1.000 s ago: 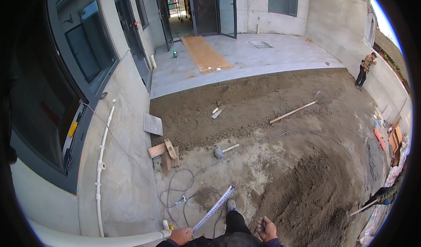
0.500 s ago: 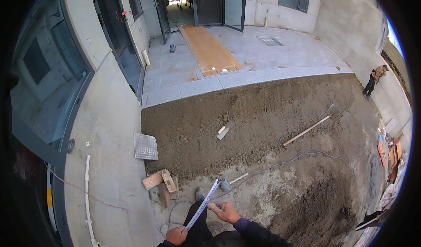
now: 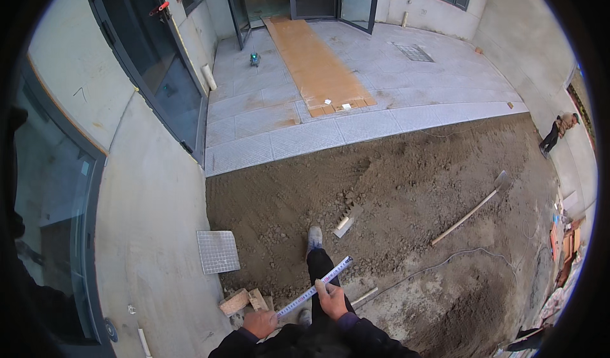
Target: The person measures the floor area, levels the sand base, applies mortar to a tile, and sets it in place, tapping it to align with adjacent tiles. The person uses a tape measure, notched trowel, and rubber mallet during the process.
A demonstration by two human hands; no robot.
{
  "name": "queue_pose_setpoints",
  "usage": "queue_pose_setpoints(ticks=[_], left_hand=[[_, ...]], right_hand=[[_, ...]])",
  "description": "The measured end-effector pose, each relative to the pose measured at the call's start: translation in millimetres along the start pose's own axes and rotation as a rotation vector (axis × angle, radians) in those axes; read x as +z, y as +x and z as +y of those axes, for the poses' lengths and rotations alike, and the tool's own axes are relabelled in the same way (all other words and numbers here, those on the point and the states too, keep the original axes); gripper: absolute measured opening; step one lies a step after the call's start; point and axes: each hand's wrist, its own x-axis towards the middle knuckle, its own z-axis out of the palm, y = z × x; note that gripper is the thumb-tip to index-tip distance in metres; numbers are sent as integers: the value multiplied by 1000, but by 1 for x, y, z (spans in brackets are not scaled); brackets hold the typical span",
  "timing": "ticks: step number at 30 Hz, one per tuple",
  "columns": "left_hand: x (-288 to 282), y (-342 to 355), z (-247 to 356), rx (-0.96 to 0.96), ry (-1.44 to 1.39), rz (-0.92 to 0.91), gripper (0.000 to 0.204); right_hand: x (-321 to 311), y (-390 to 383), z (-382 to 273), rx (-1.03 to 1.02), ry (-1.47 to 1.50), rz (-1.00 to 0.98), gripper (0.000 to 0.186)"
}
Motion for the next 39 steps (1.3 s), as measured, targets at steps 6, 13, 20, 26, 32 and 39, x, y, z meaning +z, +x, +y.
queue_pose_setpoints(ticks=[6, 13, 20, 26, 32, 39], left_hand=[[-86, 188, -66, -169, 117, -22, 36], [-177, 408, -204, -145, 294, 62, 32], [-174, 626, -330, -9, 370, 101, 23], [-67, 791, -449, 48, 354, 137, 19], [-10, 905, -553, 52, 410, 145, 16], [15, 944, -599, 35, 462, 89, 20]], right_hand=[[68, 234, -50, -7, 78, -33, 44], [108, 518, -104, 172, 407, 24, 41], [150, 731, -66, 175, 355, 222, 40], [156, 890, 44, 218, 267, 133, 40], [108, 953, 125, 275, 38, -86, 38], [84, 924, 140, 316, 0, -204, 37]])
